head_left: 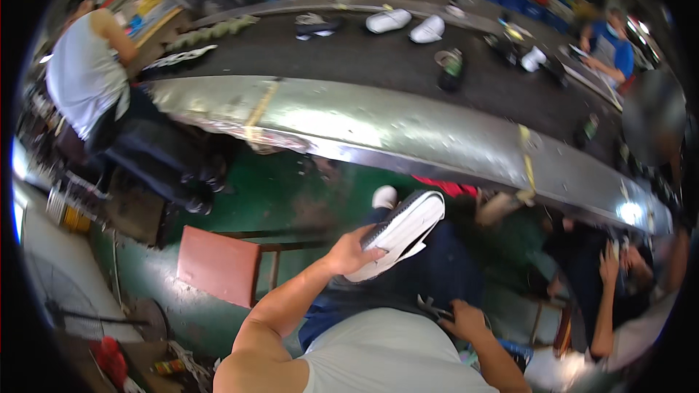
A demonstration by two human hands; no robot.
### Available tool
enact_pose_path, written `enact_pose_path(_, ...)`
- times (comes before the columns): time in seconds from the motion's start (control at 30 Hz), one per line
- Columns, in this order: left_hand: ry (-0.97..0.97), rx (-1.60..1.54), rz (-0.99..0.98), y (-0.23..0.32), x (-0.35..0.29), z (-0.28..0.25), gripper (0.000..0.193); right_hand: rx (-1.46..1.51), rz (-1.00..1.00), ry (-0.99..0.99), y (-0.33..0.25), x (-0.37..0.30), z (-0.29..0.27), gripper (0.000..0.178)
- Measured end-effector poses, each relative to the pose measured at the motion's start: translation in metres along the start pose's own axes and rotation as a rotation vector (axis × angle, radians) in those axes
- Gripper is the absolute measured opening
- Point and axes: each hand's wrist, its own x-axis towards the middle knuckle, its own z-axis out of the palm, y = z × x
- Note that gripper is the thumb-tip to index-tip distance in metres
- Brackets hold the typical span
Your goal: The person assembles shoe uppers and shoe soles by hand on a factory production line, using pliers and a scraper to apply adhesive and join the parts.
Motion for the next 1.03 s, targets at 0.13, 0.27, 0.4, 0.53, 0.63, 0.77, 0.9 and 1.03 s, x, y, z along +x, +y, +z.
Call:
enact_pose_path(0.13, -0.25, 0.161, -0.127, -0.019, 0.011, 0.069, 0.091, -0.097, -0.128, 0.156, 0.002, -0.012, 0.007, 0.058)
enact_pose_path(0.27, -0.413, 0.496, 0.077, -0.008, 0.044, 0.111, 0.096, 0.029, -0.147, 0.254, 0.017, -0.023, 0.012, 0.059)
enact_pose_path(0.4, -0.412, 0.463, -0.225, 0.051, 0.118, 0.158, 0.093, 0.148, -0.009, 0.065, 0.034, -0.027, -0.019, 0.059)
enact_pose_path(0.53, -0.479, 0.304, -0.297, -0.007, 0.188, 0.186, 0.073, 0.486, 0.041, -0.16, 0.045, -0.046, -0.043, 0.052)
enact_pose_path(0.63, -0.523, -0.082, -0.41, 0.004, 0.186, 0.158, 0.065, 1.039, -0.011, -0.117, 0.055, -0.049, -0.033, 0.045)
enact_pose_path(0.77, -0.272, -0.339, -0.097, 0.044, 0.128, 0.108, 0.068, 1.073, 0.113, 0.196, 0.009, -0.036, -0.052, 0.036)
enact_pose_path(0.9, -0.264, -0.472, -0.009, 0.039, 0.091, 0.075, 0.067, 0.798, -0.101, 0.35, -0.038, 0.024, -0.078, 0.058)
enact_pose_path(1.03, -0.248, -0.222, 0.181, 0.022, 0.07, 0.046, 0.06, 0.722, -0.3, 0.371, -0.086, 0.079, -0.1, 0.072)
